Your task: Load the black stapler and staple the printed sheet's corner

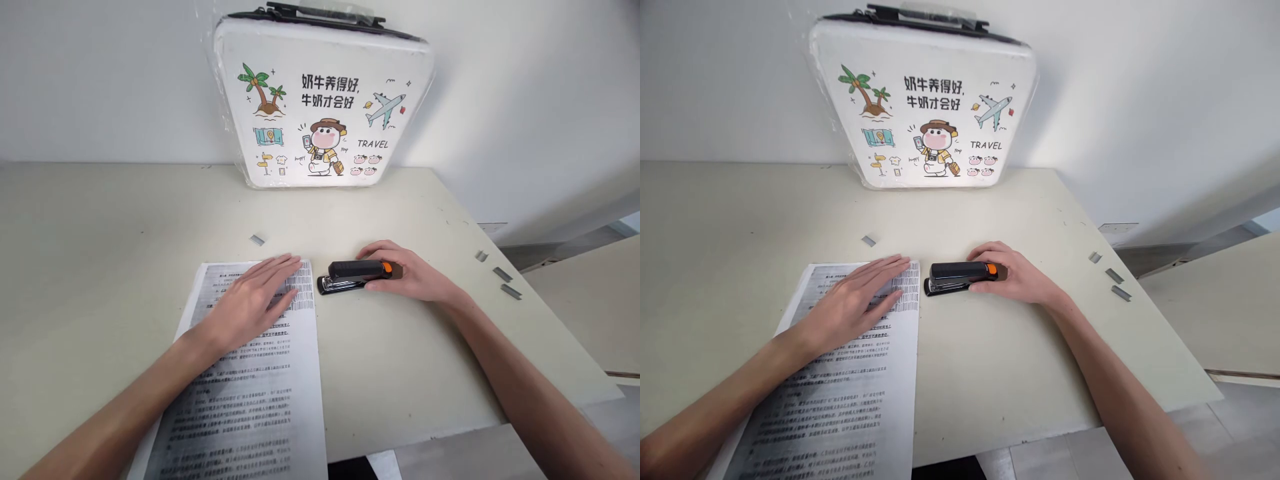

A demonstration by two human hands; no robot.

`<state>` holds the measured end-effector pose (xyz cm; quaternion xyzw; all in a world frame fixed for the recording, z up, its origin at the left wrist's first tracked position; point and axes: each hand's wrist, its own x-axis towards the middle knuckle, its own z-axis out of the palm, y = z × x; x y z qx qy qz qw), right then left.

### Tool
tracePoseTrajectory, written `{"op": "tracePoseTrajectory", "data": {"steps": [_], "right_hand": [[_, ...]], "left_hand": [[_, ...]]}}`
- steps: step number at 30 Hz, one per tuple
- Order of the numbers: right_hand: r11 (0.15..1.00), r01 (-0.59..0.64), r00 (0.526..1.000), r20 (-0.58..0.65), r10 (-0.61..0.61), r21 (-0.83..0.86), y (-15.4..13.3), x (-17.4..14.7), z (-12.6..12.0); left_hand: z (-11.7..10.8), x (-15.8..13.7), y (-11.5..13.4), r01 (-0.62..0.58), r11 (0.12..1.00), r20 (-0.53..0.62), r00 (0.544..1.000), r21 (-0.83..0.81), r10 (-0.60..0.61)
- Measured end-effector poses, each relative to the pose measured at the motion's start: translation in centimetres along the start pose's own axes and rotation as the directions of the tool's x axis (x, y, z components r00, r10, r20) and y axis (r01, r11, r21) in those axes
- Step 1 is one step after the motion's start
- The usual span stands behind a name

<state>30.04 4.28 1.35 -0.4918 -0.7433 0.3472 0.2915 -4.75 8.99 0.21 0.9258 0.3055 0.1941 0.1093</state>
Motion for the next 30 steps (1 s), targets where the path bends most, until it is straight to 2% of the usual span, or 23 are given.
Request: {"op": "tracePoseTrajectory", "data": {"steps": [11,16,23,30], "right_hand": [[0.999,-0.032,0.999,0.002,0.032,-0.027,-0.5,-0.1,0.0],[0.990,-0.129,0.990,-0.047,0.131,0.048,-1.0,-0.3,0.0],[0.982,-0.173,0.982,-0.064,0.177,0.072,-0.9,-0.3,0.3],[0.998,-0.064,0.990,-0.127,0.065,0.007,-0.2,-0.2,0.9]], "left_hand": [[-0.2,0.1,-0.1,-0.021,1.000,-0.019,1.000,0.008,0.022],[-0.2,0.1,-0.2,-0.011,1.000,-0.037,0.999,0.004,0.011],[-0.3,-0.1,-0.3,0.010,1.000,-0.051,0.999,0.029,-0.008],[-0.2,0.0,-0.5,-0.005,0.999,-0.077,0.997,0.036,0.008]]}}
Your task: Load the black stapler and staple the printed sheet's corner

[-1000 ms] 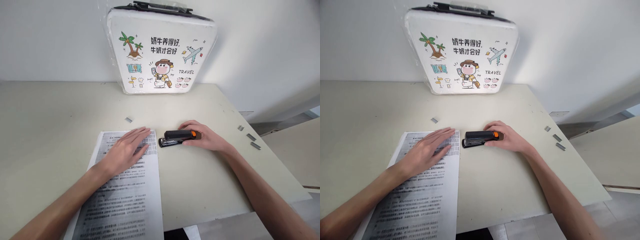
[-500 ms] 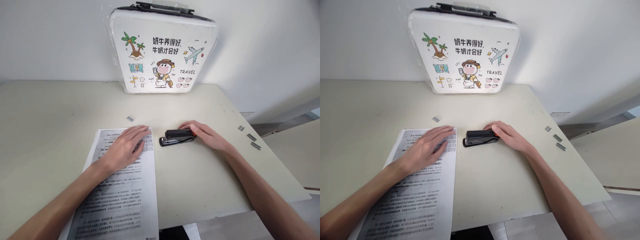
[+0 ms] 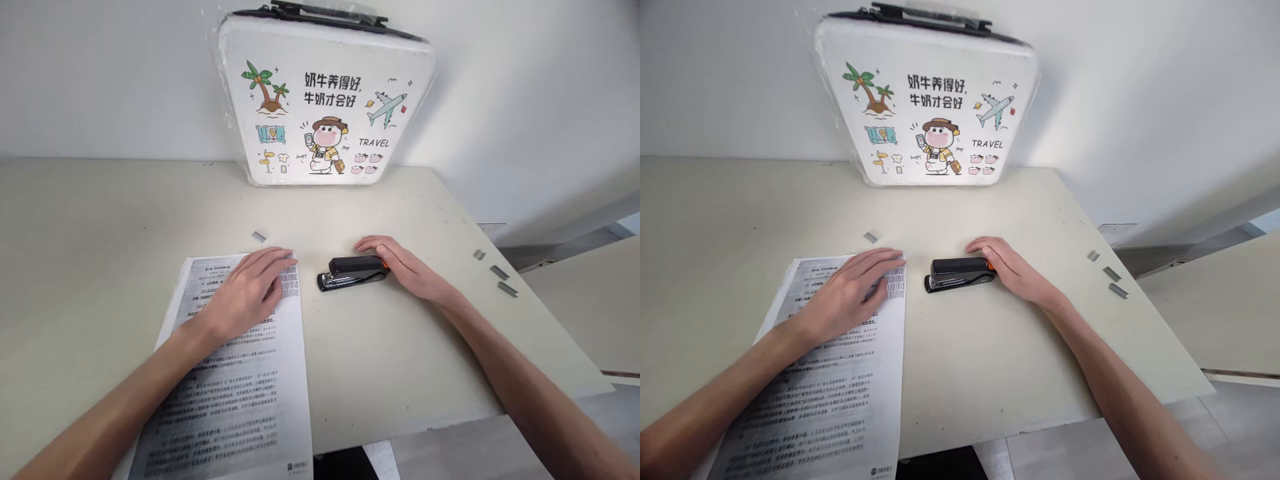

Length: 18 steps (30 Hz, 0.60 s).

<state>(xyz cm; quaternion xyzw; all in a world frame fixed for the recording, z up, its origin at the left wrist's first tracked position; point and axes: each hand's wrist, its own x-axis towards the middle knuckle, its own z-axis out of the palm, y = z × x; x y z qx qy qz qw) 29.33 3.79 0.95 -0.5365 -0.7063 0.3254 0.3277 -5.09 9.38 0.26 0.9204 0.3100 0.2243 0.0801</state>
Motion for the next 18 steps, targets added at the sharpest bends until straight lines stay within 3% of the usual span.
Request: {"op": "tracePoseTrajectory", "data": {"steps": [6,13,18], "right_hand": [[0.995,-0.066,0.997,-0.023,0.068,0.079,0.2,-0.1,0.0],[0.993,0.115,0.993,0.026,-0.116,0.032,0.3,0.2,-0.5],[0.994,0.096,0.994,0.044,-0.098,0.048,0.3,0.4,-0.8]], "left_hand": [[-0.2,1.0,0.6,-0.020,0.994,-0.027,0.999,-0.107,0.018],[1.5,4.1,3.3,-0.064,0.988,-0.030,0.998,-0.141,0.060],[1.8,4.9,4.1,-0.038,0.994,-0.050,0.998,-0.106,0.033]]}}
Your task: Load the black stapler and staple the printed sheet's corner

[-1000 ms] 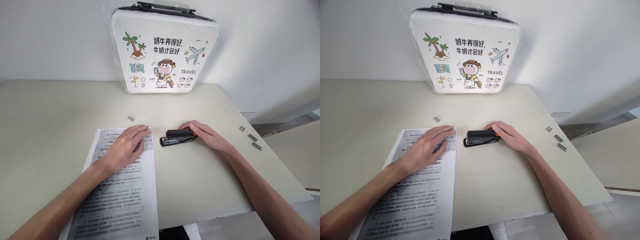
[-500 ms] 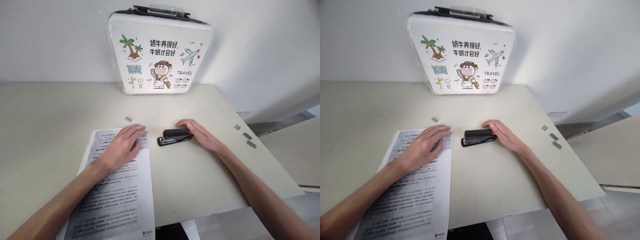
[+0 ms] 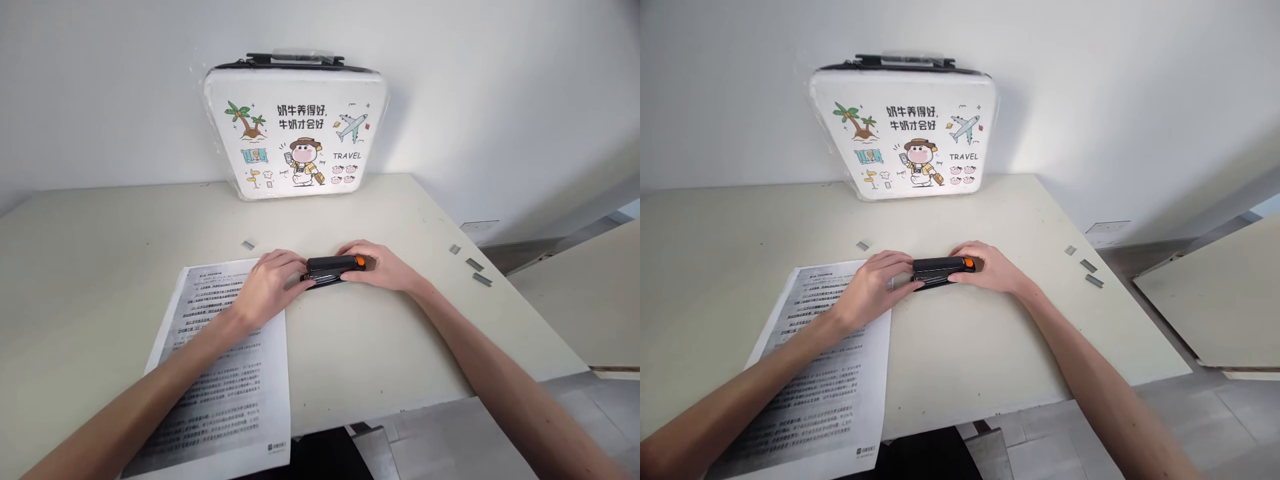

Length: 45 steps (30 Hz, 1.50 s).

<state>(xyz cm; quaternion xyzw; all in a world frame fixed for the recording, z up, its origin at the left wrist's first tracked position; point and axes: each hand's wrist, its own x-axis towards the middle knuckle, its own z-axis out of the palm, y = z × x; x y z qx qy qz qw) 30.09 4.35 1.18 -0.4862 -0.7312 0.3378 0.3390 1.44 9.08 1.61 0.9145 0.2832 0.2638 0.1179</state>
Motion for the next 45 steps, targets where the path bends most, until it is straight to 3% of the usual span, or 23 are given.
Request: {"op": "tracePoseTrajectory", "data": {"steps": [6,9,12,16,20,23,27,32,36,40,43,45], "right_hand": [[0.994,-0.083,0.993,0.090,0.076,0.072,0.1,-0.1,-1.3],[0.988,-0.121,0.984,0.139,0.108,0.093,0.3,-0.3,-1.9],[0.985,-0.133,0.979,0.171,0.113,0.109,0.3,-0.4,-2.1],[0.984,-0.133,0.977,0.180,0.111,0.116,0.2,-0.4,-2.1],[0.983,-0.143,0.976,0.179,0.121,0.115,0.1,-0.5,-2.0],[0.985,-0.142,0.976,0.178,0.123,0.099,0.1,-0.5,-2.0],[0.987,-0.142,0.978,0.167,0.129,0.072,0.4,-0.4,-2.0],[0.989,-0.133,0.979,0.164,0.122,0.064,0.5,-0.4,-2.1],[0.990,-0.132,0.980,0.157,0.121,0.058,0.3,-0.4,-2.1],[0.990,-0.129,0.981,0.151,0.120,0.051,0.1,-0.3,-2.0],[0.989,-0.136,0.980,0.156,0.125,0.062,0.1,-0.3,-2.1],[0.989,-0.136,0.979,0.159,0.125,0.061,0.1,-0.3,-2.1]], "left_hand": [[-1.5,-1.8,-0.4,0.028,0.999,-0.012,1.000,0.033,-0.028],[-3.0,-2.6,-1.3,0.014,0.999,0.045,0.999,0.032,-0.016],[-5.2,-2.6,-3.3,0.036,0.997,0.145,0.989,0.061,-0.044],[-7.7,-1.3,-7.4,0.121,0.962,0.039,0.990,0.244,-0.134],[-8.1,-0.2,-10.5,0.120,0.934,0.119,0.978,0.338,-0.169],[-7.5,0.0,-11.3,0.123,0.931,0.143,0.973,0.343,-0.181],[-6.5,-0.1,-10.0,0.215,0.940,0.067,0.968,0.264,-0.240],[-5.4,0.3,-5.2,0.365,0.930,-0.038,0.931,0.050,-0.364],[-4.5,0.8,-1.7,0.416,0.901,0.024,0.909,-0.126,-0.416],[-4.3,0.9,-0.2,0.449,0.818,0.138,0.893,-0.359,-0.429],[-4.6,0.6,0.4,0.491,0.810,0.192,0.871,-0.320,-0.452],[-4.7,0.3,0.8,0.490,0.842,0.158,0.871,-0.228,-0.465]]}}
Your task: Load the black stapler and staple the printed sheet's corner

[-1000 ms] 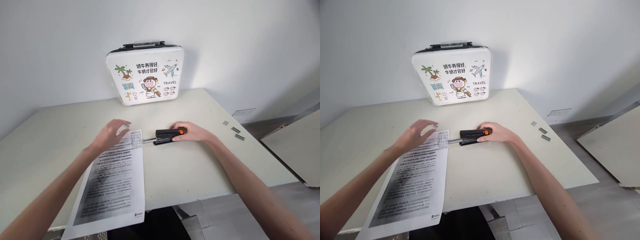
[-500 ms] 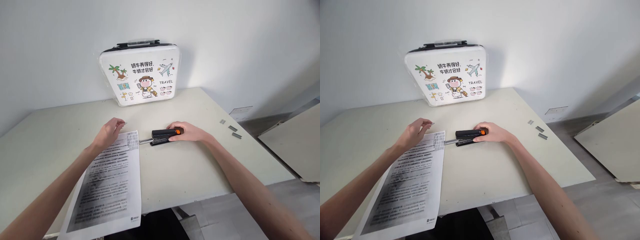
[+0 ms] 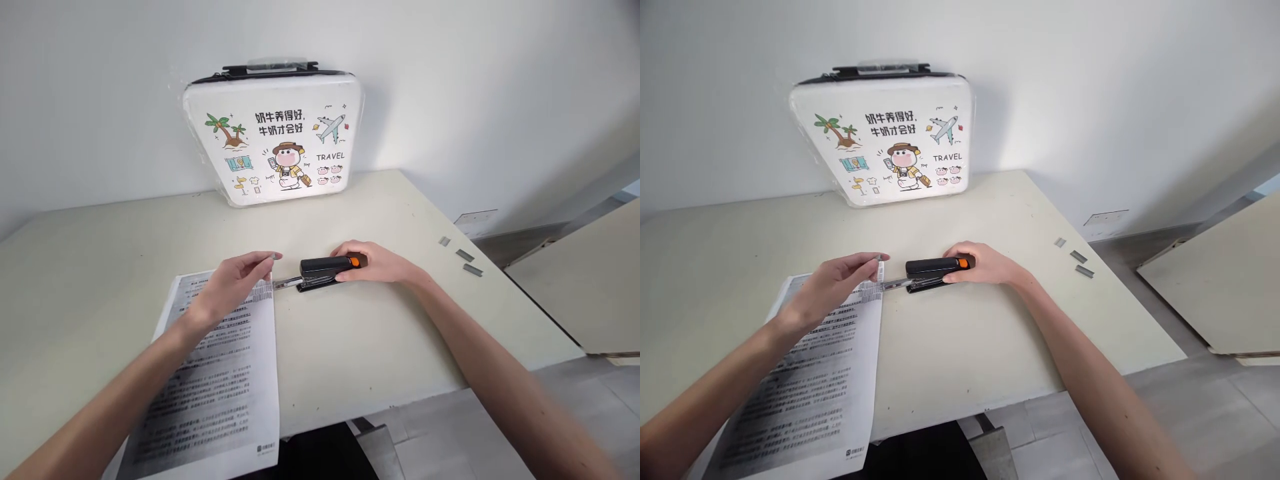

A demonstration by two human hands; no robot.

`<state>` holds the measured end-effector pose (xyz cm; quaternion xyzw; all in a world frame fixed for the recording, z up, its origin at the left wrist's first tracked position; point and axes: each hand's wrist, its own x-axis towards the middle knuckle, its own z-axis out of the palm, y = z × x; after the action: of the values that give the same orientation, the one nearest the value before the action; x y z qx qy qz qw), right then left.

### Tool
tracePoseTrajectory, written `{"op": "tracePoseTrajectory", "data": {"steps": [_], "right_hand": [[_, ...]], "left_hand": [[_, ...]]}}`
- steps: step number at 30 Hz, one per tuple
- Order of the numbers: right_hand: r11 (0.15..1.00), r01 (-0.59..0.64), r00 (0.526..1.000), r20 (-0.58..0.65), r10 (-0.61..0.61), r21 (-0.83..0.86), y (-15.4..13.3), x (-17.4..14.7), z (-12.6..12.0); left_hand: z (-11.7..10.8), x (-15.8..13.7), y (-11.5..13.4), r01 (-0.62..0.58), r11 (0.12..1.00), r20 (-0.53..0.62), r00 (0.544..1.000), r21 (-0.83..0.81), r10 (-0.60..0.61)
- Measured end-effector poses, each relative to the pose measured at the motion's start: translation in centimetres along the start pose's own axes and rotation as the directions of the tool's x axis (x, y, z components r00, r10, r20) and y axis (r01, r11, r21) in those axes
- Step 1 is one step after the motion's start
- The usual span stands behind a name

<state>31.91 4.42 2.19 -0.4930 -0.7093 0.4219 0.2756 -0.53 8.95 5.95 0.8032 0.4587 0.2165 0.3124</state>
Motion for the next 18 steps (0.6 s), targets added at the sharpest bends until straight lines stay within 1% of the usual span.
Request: {"op": "tracePoseTrajectory", "data": {"steps": [1,3,5,7,9,14,18], "right_hand": [[1.000,0.002,1.000,0.000,-0.002,-0.004,0.0,0.0,0.0],[1.000,0.010,1.000,-0.003,-0.010,-0.010,0.0,0.0,0.0],[1.000,0.015,1.000,-0.004,-0.016,-0.012,0.0,0.0,0.0],[1.000,0.016,1.000,-0.004,-0.016,-0.016,0.0,0.1,0.0],[1.000,0.016,1.000,-0.002,-0.016,-0.022,0.1,0.1,0.0],[1.000,0.023,1.000,-0.005,-0.023,-0.006,0.2,0.1,0.0],[1.000,0.022,1.000,-0.002,-0.022,-0.006,0.3,0.1,0.1]], "left_hand": [[0.1,-0.2,0.1,-0.024,0.999,-0.032,0.999,0.047,0.025],[0.5,-0.6,0.1,-0.115,0.985,-0.082,0.989,0.129,0.126],[1.1,-0.9,0.0,-0.212,0.959,-0.090,0.969,0.188,0.232],[1.6,-1.2,-0.2,-0.272,0.936,-0.073,0.953,0.222,0.294],[2.0,-1.2,-0.4,-0.293,0.927,-0.051,0.949,0.234,0.312],[2.3,-1.2,-0.9,-0.258,0.939,0.002,0.964,0.227,0.265],[2.5,-1.2,-1.1,-0.274,0.934,0.028,0.961,0.227,0.275]]}}
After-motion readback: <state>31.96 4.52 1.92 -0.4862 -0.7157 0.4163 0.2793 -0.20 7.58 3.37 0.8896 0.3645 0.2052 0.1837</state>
